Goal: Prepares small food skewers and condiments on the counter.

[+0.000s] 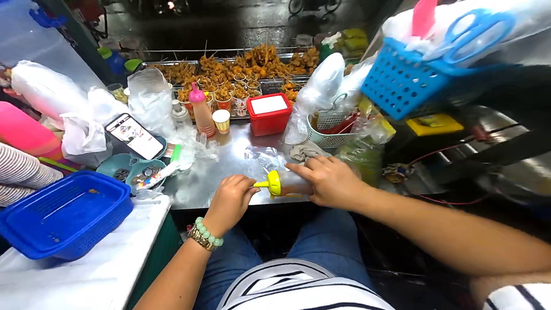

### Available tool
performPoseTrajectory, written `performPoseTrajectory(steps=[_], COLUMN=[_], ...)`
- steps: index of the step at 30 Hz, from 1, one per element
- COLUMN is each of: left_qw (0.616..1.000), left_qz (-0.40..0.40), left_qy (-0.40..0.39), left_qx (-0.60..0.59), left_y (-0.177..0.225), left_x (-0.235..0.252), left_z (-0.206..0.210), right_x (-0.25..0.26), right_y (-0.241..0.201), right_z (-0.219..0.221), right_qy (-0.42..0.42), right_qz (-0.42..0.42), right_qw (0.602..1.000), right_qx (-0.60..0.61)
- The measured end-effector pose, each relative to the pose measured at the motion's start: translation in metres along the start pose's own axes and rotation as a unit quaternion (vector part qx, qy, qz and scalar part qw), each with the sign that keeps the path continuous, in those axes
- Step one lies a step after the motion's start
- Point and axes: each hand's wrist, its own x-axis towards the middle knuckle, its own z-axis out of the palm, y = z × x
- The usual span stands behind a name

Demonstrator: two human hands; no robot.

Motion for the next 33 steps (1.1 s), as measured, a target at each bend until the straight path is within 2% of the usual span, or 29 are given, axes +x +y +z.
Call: performPoseTrajectory(steps=[4, 6, 9, 12, 15, 18, 25, 33], left_qw=[0.994, 0.981, 0.934, 0.876, 0.855, 0.848, 0.853, 0.858], left_qz=[-0.052, -0.118, -0.221, -0.264, -0.258, -0.240, -0.205, -0.203], left_qy=[-0.040, -0.048, -0.042, -0.013, 0.020, 0.041, 0.063, 0.063], left_qx=[-0.082, -0.143, -0.276, -0.404, -0.450, -0.470, -0.476, -0.468], left_y=[0.017, 0.028, 0.041, 0.054, 0.059, 0.061, 0.063, 0.061], left_x=[0.022, 0.033, 0.049, 0.058, 0.062, 0.063, 0.063, 0.062], left_z=[-0.009, -0.016, -0.024, -0.029, -0.032, -0.036, -0.041, -0.041], right_x=[0.011, 0.019, 0.029, 0.036, 0.041, 0.043, 0.044, 0.045], right_y=[0.002, 0.000, -0.006, -0.015, -0.023, -0.032, -0.041, -0.041], right_z=[-0.042, -0.065, -0.103, -0.139, -0.162, -0.177, -0.191, -0.191], right_qy=[0.082, 0.152, 0.216, 0.222, 0.221, 0.213, 0.195, 0.186], right_qz=[-0.093, -0.157, -0.232, -0.295, -0.334, -0.351, -0.350, -0.353], right_qw=[0.985, 0.961, 0.912, 0.862, 0.834, 0.825, 0.835, 0.839], right_qx=[-0.118, -0.169, -0.260, -0.348, -0.380, -0.389, -0.377, -0.369])
